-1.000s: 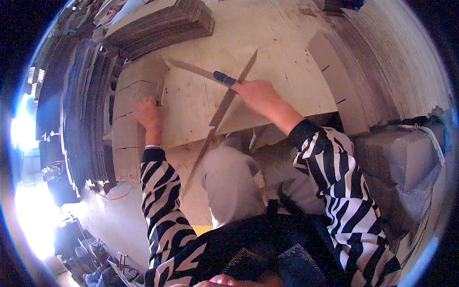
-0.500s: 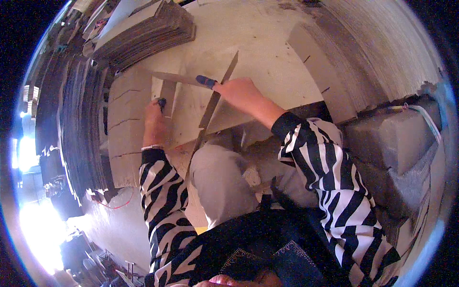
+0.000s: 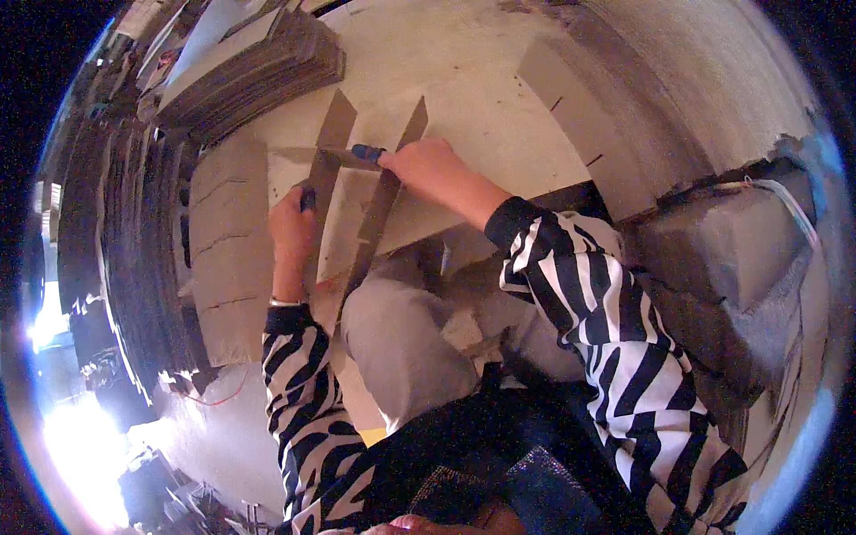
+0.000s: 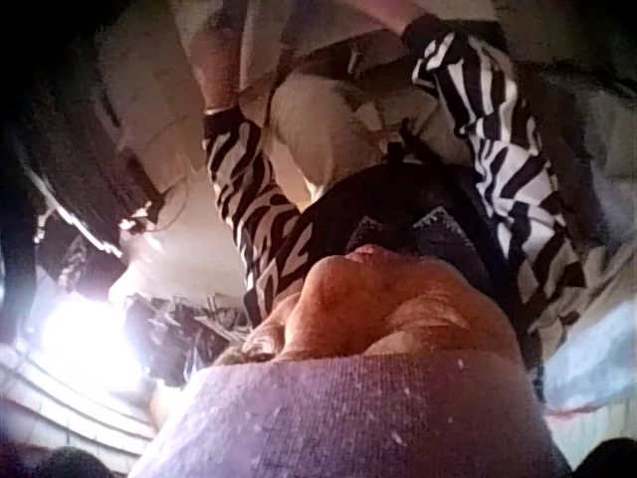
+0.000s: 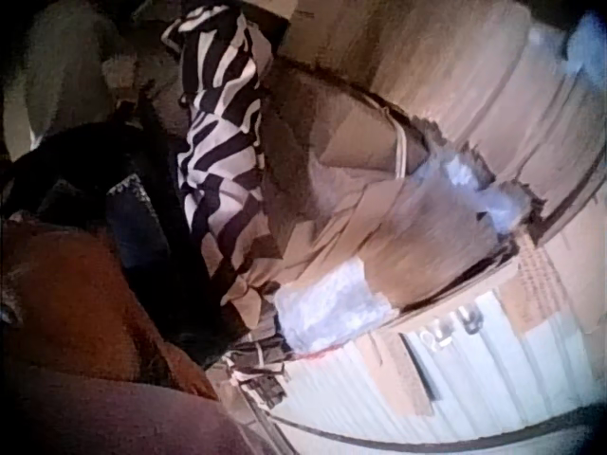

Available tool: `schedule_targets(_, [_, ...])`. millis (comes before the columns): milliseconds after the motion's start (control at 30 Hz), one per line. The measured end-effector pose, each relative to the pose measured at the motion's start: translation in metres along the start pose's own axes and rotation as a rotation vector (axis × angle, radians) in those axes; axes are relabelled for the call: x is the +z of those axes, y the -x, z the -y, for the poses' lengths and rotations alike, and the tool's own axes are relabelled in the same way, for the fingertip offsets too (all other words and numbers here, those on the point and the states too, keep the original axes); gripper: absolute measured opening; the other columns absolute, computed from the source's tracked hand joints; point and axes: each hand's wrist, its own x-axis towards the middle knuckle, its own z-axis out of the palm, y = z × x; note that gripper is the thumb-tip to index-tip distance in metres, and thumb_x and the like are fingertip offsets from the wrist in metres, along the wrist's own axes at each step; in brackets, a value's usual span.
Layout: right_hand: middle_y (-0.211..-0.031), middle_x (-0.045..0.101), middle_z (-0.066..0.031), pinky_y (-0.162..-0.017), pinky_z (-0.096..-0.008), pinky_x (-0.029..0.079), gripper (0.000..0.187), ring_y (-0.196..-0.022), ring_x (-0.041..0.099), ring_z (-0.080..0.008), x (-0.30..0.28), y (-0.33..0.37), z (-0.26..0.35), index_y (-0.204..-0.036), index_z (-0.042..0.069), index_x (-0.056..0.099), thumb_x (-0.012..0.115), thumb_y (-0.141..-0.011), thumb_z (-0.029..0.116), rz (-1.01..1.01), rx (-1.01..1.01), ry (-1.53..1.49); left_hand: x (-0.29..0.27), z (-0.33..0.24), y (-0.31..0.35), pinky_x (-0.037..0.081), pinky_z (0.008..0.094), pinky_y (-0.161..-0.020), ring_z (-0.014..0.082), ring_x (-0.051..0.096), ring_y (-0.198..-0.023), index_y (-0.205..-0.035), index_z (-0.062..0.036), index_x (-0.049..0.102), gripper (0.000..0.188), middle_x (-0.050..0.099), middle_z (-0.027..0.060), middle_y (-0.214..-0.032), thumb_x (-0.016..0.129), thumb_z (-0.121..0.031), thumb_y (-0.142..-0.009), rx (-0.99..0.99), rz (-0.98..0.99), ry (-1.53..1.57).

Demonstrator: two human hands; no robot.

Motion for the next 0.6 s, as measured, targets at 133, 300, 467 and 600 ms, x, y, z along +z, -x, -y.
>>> schedule_targets(133, [-0.083,0.065,-0.0131,-0.062,-0.0463,0.049,0.029,-0.081,0.064,-0.0338,0.001,0.005,-0.046,-0.107,0.015,0.058,0.058,-0.079,0.011,0.007,0.141,0.016,-0.029,-0.042,0.02,0.05,0.0461,-0.076,0.0398,0.063,-0.09,-0.143,-0.0158,0.038,0.066,0.065,0.0214,-0.106,0.064,-0.017,-0.083,0.048,0.132,0.085])
schedule_targets(300, [-0.087,0.067,-0.0139,-0.072,-0.0496,0.051,0.031,-0.09,0.065,-0.036,-0.013,0.016,-0.06,-0.105,0.012,0.062,0.066,-0.079,0.027,0.0,0.388,-0.118,-0.028,0.026,0.081,0.051,0.0418,-0.079,0.036,0.066,-0.092,-0.15,-0.0158,0.026,0.082,0.065,0.0205,-0.109,0.07,-0.013,-0.08,-0.095,0.304,0.208])
schedule_targets(467, [-0.125,0.055,-0.0169,-0.092,-0.0491,0.043,0.061,-0.117,0.051,-0.0363,-0.043,0.129,-0.138,-0.123,0.008,0.055,0.077,-0.069,0.026,-0.427,0.484,0.214,-0.073,0.053,0.177,0.049,0.0361,-0.088,0.0256,0.062,-0.102,-0.144,-0.0097,0.039,0.066,0.064,0.0181,-0.109,0.068,-0.011,-0.085,-0.244,0.061,0.508])
schedule_targets(600, [-0.126,0.052,-0.0186,-0.095,-0.0504,0.041,0.054,-0.119,0.048,-0.0369,-0.028,0.234,-0.175,-0.122,0.007,0.055,0.073,-0.072,0.017,-0.283,0.741,0.516,-0.025,0.033,0.213,0.043,0.0359,-0.097,0.0227,0.056,-0.113,-0.137,-0.0015,0.045,0.048,0.06,0.0144,-0.121,0.059,-0.009,-0.091,-0.35,-0.21,1.186])
